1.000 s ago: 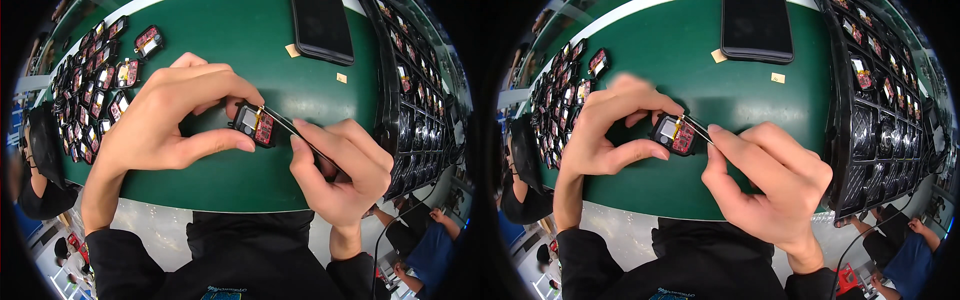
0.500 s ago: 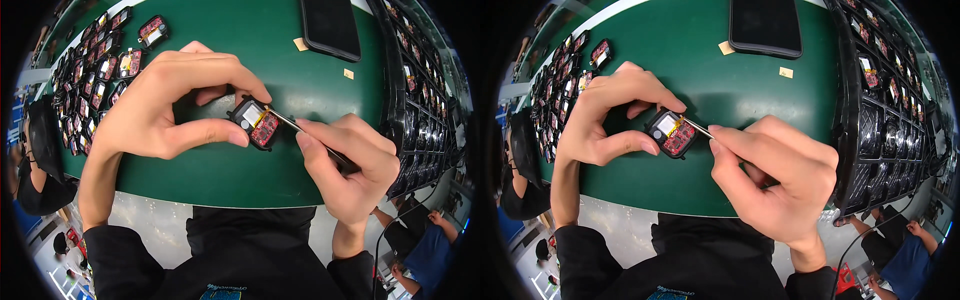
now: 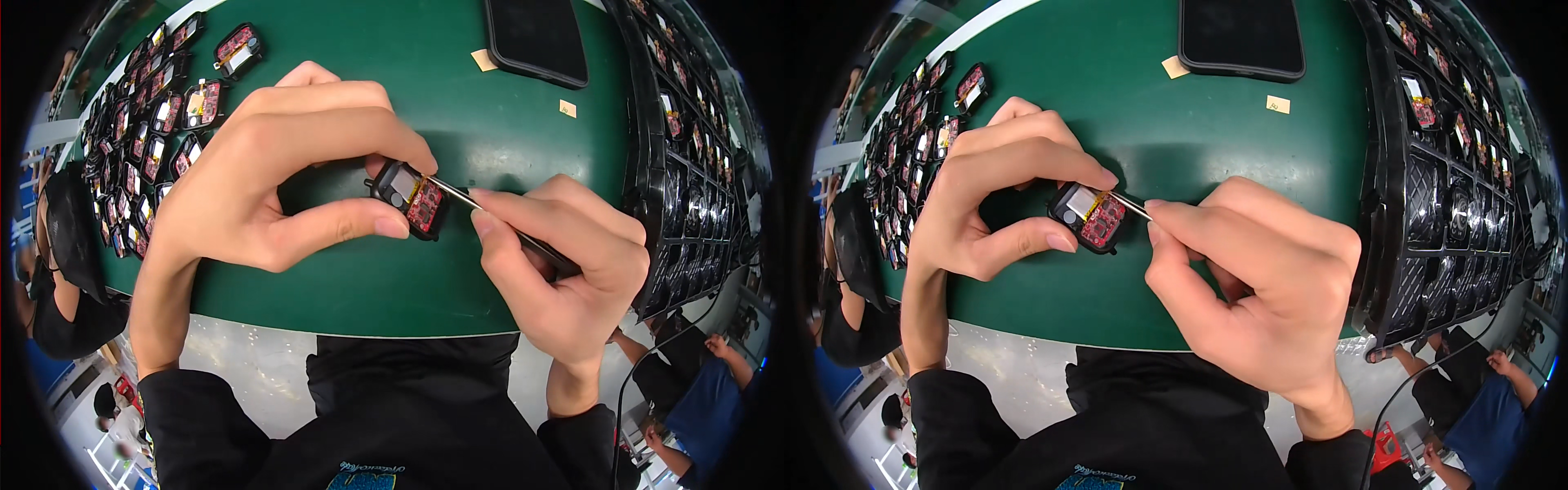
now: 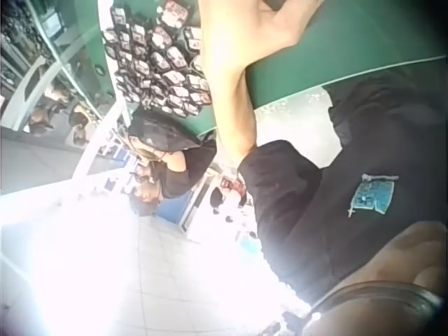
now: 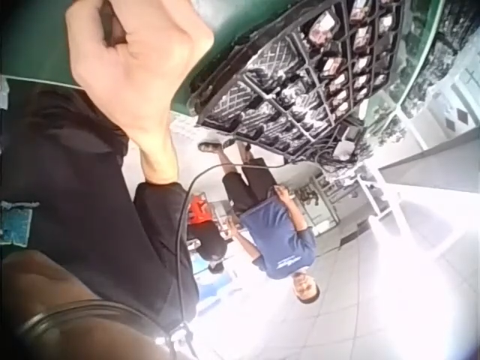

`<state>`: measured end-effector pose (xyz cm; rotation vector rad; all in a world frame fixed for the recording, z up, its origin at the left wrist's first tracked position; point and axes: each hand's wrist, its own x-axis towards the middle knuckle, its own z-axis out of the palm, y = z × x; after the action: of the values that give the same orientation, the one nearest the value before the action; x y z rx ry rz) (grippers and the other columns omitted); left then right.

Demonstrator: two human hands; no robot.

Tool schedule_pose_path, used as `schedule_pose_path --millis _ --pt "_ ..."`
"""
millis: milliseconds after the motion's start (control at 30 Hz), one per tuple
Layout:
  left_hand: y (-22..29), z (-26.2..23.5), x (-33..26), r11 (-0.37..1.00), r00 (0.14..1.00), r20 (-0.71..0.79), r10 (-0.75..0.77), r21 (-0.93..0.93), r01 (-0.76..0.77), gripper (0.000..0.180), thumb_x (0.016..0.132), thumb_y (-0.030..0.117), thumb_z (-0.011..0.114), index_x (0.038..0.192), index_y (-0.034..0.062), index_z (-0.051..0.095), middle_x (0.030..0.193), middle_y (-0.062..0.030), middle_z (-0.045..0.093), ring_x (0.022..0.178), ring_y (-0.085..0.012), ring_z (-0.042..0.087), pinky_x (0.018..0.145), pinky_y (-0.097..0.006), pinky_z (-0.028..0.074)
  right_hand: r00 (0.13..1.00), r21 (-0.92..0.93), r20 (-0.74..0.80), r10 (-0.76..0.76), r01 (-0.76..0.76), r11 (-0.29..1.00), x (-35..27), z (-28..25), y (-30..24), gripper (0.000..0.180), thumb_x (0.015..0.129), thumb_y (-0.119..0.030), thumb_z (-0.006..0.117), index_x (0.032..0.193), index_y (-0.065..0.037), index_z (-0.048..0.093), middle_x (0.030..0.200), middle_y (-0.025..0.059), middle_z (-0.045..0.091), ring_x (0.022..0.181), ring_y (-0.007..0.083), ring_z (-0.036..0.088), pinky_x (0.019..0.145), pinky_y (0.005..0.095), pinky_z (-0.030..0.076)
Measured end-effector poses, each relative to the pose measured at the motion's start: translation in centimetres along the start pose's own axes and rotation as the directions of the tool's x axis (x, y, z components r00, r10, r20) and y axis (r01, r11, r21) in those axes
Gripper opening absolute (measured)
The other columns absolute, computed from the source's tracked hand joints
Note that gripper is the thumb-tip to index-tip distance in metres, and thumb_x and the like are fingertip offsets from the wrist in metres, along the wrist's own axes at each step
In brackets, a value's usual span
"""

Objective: Assembling electronic watch components by using tweezers to seat internal parts.

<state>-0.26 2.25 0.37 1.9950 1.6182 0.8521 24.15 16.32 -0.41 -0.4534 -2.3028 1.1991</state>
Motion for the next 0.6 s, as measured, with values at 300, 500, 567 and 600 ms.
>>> schedule_pose_path --millis 300,500,567,600 --pt "0.07 -0.03 0.09 0.999 1.0 0.011 0.028 0.021 -0.028 0.05 0.079 0.032 0.092 0.112 -0.0033 0.081 0.096 -0.0103 0.077 0.085 -0.0243 0.069 0.09 -0.037 0.044 1.0 -0.005 -0.01 -0.012 0.012 1.0 -0.15 0.01 0.09 0.025 0.08 0.014 0.081 0.101 0.003 0.086 0.07 -0.0001 0.063 0.055 0.002 0.047 0.05 0.0221 0.03" --pt "0.35 0.23 -0.05 1.0 0.999 -0.021 0.03 0.005 -0.03 0.05 0.078 0.031 0.092 0.113 -0.0035 0.081 0.095 -0.0104 0.077 0.085 -0.0242 0.068 0.089 -0.037 0.044 0.999 -0.03 -0.013 -0.05 0.049 0.998 -0.27 -0.03 -0.07 0.024 0.08 0.013 0.081 0.1 0.003 0.085 0.069 0.0008 0.063 0.054 0.0034 0.048 0.05 0.0223 0.031" --pt "0.21 0.38 -0.12 1.0 1.0 -0.014 -0.002 -0.018 0.001 0.05 0.078 0.031 0.093 0.113 -0.0025 0.081 0.093 -0.009 0.076 0.084 -0.0237 0.066 0.086 -0.037 0.043 1.0 -0.033 -0.008 -0.022 0.022 0.999 -0.3 0.21 0.18 0.023 0.08 0.013 0.081 0.1 0.003 0.085 0.069 0.001 0.063 0.054 0.0038 0.048 0.05 0.0224 0.031" --pt "0.18 0.36 -0.11 1.0 1.0 -0.016 -0.001 -0.014 0.0 0.05 0.078 0.031 0.093 0.113 -0.0025 0.081 0.093 -0.009 0.076 0.084 -0.0237 0.066 0.086 -0.037 0.043 0.998 -0.02 -0.029 -0.047 0.046 0.999 -0.26 0.45 0.42 0.021 0.078 0.011 0.082 0.098 0.003 0.084 0.067 0.0019 0.062 0.05 0.0062 0.046 0.048 0.0252 0.031"
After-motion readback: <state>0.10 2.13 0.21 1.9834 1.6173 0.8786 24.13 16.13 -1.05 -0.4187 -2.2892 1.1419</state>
